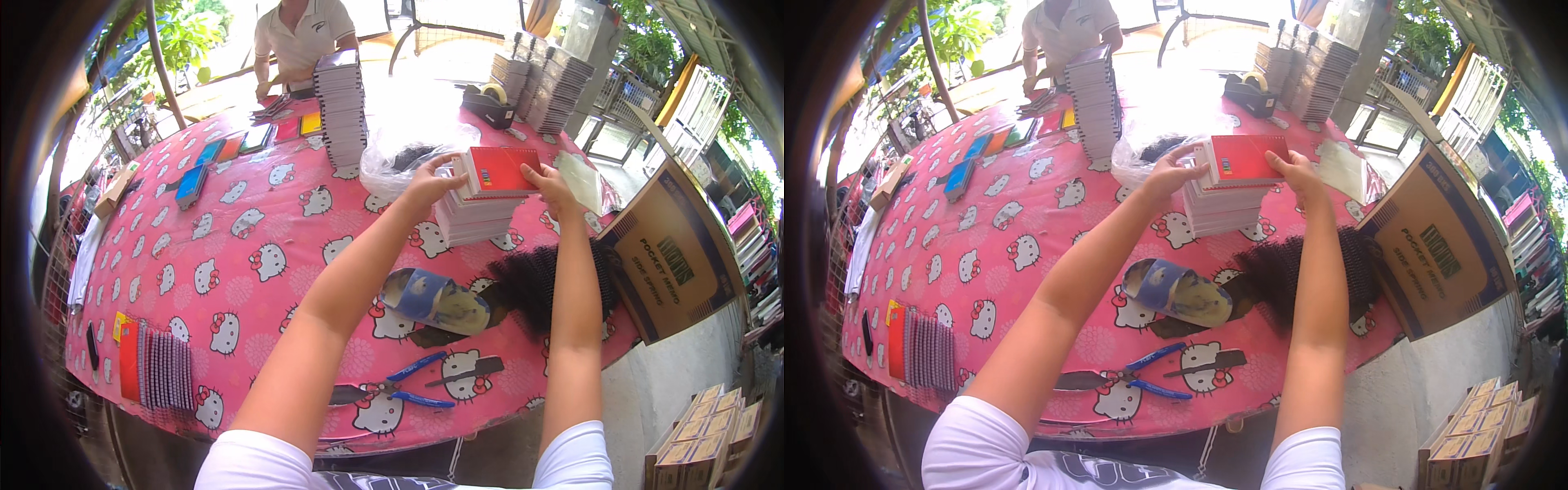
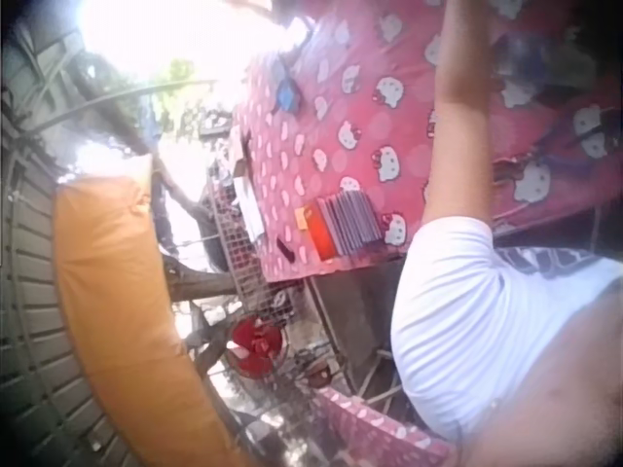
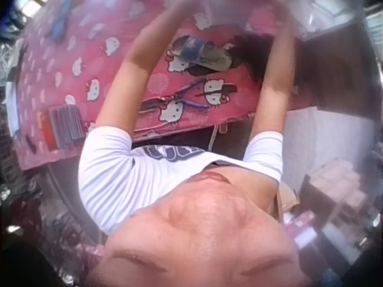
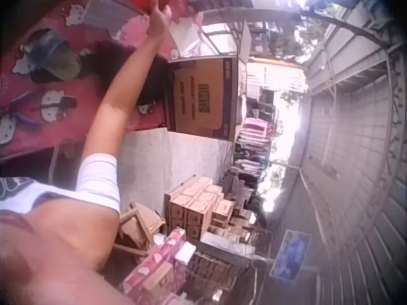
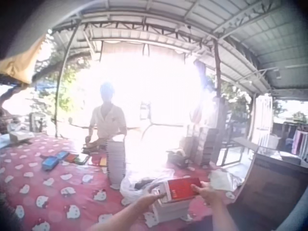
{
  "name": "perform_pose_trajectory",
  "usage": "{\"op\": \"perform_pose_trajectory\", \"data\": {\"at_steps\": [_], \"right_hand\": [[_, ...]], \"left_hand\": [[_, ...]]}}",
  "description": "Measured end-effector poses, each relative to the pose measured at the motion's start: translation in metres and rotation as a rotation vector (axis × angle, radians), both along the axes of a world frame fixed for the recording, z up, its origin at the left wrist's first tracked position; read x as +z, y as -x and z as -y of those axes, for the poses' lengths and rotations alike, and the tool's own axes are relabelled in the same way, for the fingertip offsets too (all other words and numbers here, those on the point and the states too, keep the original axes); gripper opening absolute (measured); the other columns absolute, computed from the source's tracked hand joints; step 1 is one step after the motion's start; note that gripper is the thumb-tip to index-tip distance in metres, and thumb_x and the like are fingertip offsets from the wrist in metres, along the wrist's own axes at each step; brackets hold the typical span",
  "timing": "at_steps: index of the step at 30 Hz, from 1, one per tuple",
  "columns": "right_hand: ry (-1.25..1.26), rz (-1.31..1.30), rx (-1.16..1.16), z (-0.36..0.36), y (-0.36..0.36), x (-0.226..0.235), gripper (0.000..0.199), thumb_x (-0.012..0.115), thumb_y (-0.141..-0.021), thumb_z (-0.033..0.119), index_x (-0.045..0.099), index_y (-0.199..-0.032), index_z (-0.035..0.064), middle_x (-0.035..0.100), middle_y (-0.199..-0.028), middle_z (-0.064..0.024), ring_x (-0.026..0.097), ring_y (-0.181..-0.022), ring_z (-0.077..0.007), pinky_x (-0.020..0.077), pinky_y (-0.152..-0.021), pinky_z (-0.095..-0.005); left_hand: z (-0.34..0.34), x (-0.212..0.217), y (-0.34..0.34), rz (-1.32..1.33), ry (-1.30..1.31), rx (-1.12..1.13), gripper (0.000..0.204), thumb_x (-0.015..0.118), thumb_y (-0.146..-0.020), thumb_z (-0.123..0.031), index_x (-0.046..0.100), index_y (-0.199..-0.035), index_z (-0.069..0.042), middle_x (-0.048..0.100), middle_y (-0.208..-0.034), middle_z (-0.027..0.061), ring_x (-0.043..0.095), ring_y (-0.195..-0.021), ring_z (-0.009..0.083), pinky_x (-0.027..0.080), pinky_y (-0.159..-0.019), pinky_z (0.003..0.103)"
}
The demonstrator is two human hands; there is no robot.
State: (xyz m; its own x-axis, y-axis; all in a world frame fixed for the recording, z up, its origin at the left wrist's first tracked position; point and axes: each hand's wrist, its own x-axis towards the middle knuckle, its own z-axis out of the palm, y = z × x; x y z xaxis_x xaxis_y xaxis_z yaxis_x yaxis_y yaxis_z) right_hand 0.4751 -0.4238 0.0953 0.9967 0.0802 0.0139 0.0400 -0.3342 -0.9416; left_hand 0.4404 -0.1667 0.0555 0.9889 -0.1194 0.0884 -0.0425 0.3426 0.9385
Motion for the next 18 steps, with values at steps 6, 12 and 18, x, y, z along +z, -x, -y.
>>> {"op": "perform_pose_trajectory", "data": {"at_steps": [6,12,18], "right_hand": [[-0.231,0.177,0.05,-0.004,0.014,-0.01,0.053,0.071,-0.084,0.028,0.052,-0.122,-0.0042,0.064,-0.11,-0.0112,0.059,-0.101,-0.0183,0.044,-0.089,-0.0314],[-0.159,0.433,-0.025,-0.008,0.02,-0.013,0.047,0.071,-0.083,0.02,0.054,-0.12,-0.0025,0.064,-0.109,-0.0125,0.061,-0.097,-0.0176,0.0463,-0.088,-0.0307],[-0.22,0.573,0.098,-0.092,0.124,0.02,0.058,0.072,-0.078,0.003,0.042,-0.126,-0.001,0.06,-0.112,-0.0149,0.058,-0.103,-0.0174,0.0495,-0.085,-0.0316]], "left_hand": [[0.0,0.018,-0.007,0.2,-0.383,0.21,0.038,0.073,-0.08,-0.022,0.065,-0.116,-0.01,0.058,-0.118,0.0108,0.055,-0.109,0.02,0.046,-0.09,0.033],[0.014,0.057,0.014,0.137,-0.261,0.027,0.065,0.073,-0.082,-0.023,0.039,-0.131,0.004,0.053,-0.12,0.0158,0.056,-0.102,0.0198,0.047,-0.087,0.032],[-0.032,0.067,0.11,0.308,-0.213,0.242,0.085,0.082,-0.068,-0.002,0.026,-0.132,0.0,0.051,-0.112,0.0167,0.055,-0.101,0.0201,0.055,-0.071,0.03]]}}
